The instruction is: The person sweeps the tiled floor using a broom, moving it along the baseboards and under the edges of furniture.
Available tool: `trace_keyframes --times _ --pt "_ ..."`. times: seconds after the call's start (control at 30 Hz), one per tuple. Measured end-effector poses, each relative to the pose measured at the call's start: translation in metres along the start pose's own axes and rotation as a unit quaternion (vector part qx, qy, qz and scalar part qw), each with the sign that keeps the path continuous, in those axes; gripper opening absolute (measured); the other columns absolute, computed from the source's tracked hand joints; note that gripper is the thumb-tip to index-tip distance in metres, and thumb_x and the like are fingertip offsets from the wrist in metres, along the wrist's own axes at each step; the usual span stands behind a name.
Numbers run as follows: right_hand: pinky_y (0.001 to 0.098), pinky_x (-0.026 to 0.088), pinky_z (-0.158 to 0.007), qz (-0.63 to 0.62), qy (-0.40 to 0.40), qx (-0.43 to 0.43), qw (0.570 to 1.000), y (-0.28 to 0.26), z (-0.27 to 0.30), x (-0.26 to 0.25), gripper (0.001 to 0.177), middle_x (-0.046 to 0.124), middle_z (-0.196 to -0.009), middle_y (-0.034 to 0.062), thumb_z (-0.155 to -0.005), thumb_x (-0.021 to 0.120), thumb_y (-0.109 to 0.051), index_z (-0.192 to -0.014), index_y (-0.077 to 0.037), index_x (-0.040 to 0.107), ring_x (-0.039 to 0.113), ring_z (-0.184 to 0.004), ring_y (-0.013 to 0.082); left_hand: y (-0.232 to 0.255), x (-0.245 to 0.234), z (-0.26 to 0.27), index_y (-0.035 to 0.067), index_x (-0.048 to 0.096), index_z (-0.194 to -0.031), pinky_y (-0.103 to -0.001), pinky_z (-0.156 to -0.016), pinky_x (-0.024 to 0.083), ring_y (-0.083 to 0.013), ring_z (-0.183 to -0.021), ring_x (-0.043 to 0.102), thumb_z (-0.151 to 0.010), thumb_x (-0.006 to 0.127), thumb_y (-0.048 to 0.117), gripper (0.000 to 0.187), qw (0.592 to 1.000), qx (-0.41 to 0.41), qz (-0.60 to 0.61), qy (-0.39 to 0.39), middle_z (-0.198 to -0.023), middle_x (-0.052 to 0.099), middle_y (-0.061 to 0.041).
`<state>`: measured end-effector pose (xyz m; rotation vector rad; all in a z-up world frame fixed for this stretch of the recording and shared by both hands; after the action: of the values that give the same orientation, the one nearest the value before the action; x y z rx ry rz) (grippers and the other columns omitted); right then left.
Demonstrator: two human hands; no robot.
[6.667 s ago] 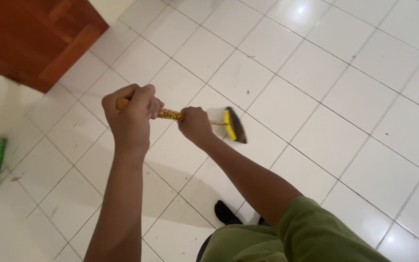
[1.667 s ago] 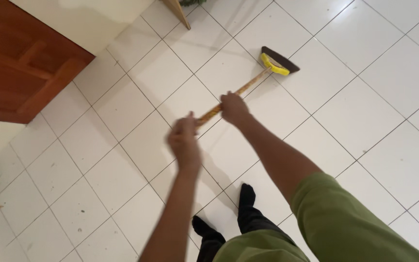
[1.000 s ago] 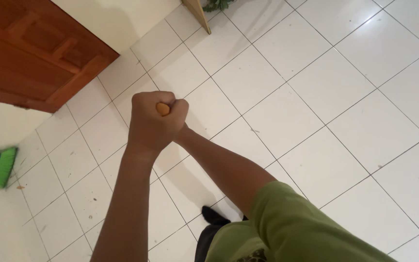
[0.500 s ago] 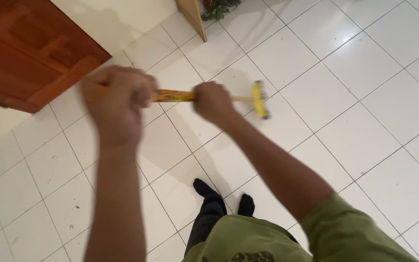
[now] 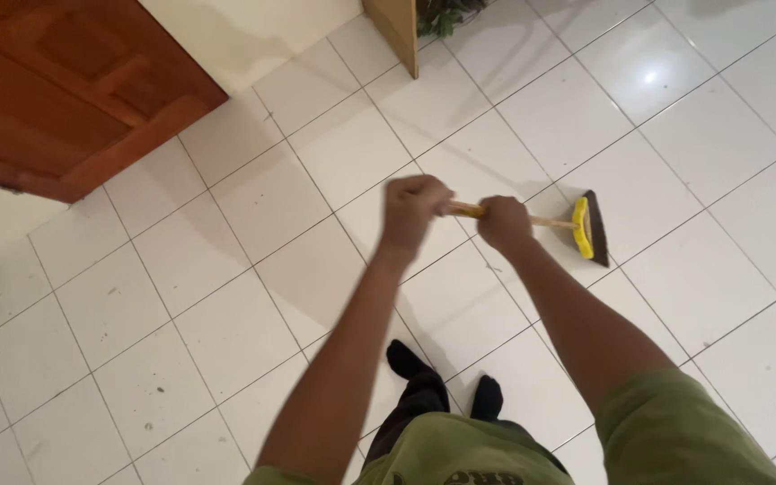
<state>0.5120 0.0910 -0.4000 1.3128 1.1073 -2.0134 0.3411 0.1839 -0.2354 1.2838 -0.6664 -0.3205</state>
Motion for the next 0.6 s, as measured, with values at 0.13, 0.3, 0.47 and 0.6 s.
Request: trace_keyframes --times 0.13,0.3,0.47,0.6 --pt "0.0479 0.056 -0.074 -0.031 0.014 -0.016 0.999 -0.109 -0.013 -0.003 0.015 0.072 -0.079 0.0143 -0.084 0.062 -0.010 -0.087 -0.013 0.076 0.070 -0.076 0.0350 0.073 -0.075 -0.004 0.002 0.056 -0.054 -0.031 -0.063 0.047 -0.0146 -0.055 0.050 -0.080 0.055 0.002 0.025 0.999 0.044 0.012 0.029 -0.055 0.053 -0.005" --pt "0.0483 0.056 -0.069 -0.109 0.026 -0.086 0.990 -0.265 -0.012 -0.016 0.015 0.071 -0.073 0.0144 -0.084 0.061 -0.008 -0.082 -0.010 0.075 0.069 -0.070 0.0339 0.194 -0.146 0.020 0.006 0.047 -0.054 -0.031 -0.061 0.046 -0.0119 -0.052 0.042 -0.085 0.055 0.002 0.033 0.986 0.121 -0.090 0.067 -0.054 0.042 -0.002" --pt "0.0446 0.057 -0.066 -0.279 -0.035 -0.143 0.949 -0.386 0.017 -0.036 0.017 0.070 -0.070 0.0140 -0.083 0.058 -0.008 -0.085 -0.011 0.074 0.069 -0.065 0.0323 0.292 -0.169 0.073 0.006 0.046 -0.055 -0.030 -0.061 0.047 -0.0114 -0.050 0.040 -0.082 0.050 -0.001 0.028 0.957 0.177 -0.197 0.117 -0.054 0.045 -0.002" --pt "0.0435 0.055 -0.066 -0.310 -0.043 -0.188 0.931 -0.419 0.015 -0.009 0.016 0.072 -0.075 0.0134 -0.088 0.058 -0.011 -0.085 -0.009 0.074 0.068 -0.068 0.0304 0.289 -0.155 0.071 0.005 0.044 -0.051 -0.026 -0.048 0.025 -0.0077 -0.047 0.033 -0.076 0.055 -0.003 0.028 0.926 0.138 -0.325 0.137 -0.049 0.038 0.002"
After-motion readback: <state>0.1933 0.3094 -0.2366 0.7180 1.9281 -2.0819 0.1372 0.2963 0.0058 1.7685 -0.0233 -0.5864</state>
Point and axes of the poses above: each hand's wrist, its own z-axis away from the middle knuckle, its own x-axis out of the palm, y = z × x, the point moved 6 cm from there along -z, towards the middle knuckle
